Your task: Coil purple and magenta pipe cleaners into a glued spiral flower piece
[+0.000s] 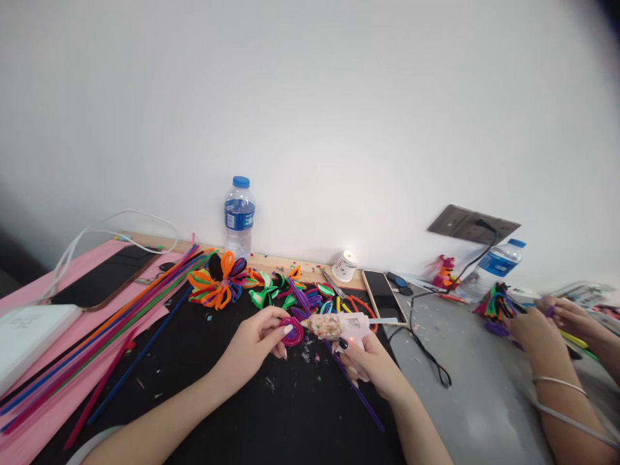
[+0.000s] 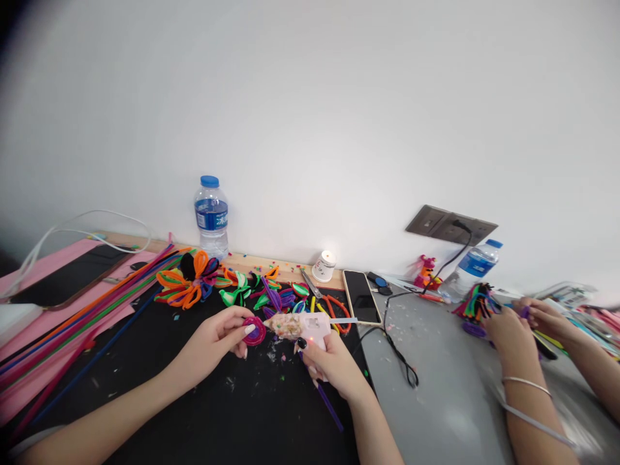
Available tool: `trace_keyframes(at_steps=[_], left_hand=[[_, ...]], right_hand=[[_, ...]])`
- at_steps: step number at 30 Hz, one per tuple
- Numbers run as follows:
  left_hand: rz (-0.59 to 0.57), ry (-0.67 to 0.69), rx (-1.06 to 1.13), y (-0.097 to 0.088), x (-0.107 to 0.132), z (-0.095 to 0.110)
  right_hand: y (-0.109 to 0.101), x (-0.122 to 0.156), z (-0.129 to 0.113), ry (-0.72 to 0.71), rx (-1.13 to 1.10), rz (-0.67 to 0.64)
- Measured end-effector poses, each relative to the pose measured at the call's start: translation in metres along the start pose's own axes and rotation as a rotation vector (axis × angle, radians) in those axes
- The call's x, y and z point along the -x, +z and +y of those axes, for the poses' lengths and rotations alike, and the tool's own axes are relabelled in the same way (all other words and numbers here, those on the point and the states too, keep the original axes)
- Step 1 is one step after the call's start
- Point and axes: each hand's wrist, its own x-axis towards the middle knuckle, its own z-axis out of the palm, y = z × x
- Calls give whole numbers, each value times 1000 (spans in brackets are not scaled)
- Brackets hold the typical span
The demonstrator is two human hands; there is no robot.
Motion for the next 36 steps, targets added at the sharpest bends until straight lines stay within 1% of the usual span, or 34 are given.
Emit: trace_keyframes(at_steps=[7, 12, 16, 25, 30, 36], left_hand=[[14, 15, 12, -1, -1, -1], [21, 20, 5, -2, -1, 0], [29, 23, -7, -2, -1, 0], [37, 13, -29, -2, -3, 7], [47, 12, 2, -2, -3, 4], [60, -21, 27, -4, -5, 3]], right_hand=[[0, 0, 1, -16, -1, 14], [-1, 0, 3, -8, 8, 1], [-2, 0, 4, -5, 2, 24], [-3, 0, 4, -7, 8, 12], [-3, 0, 5, -2, -8, -5], [-4, -1, 7, -20, 3, -8]])
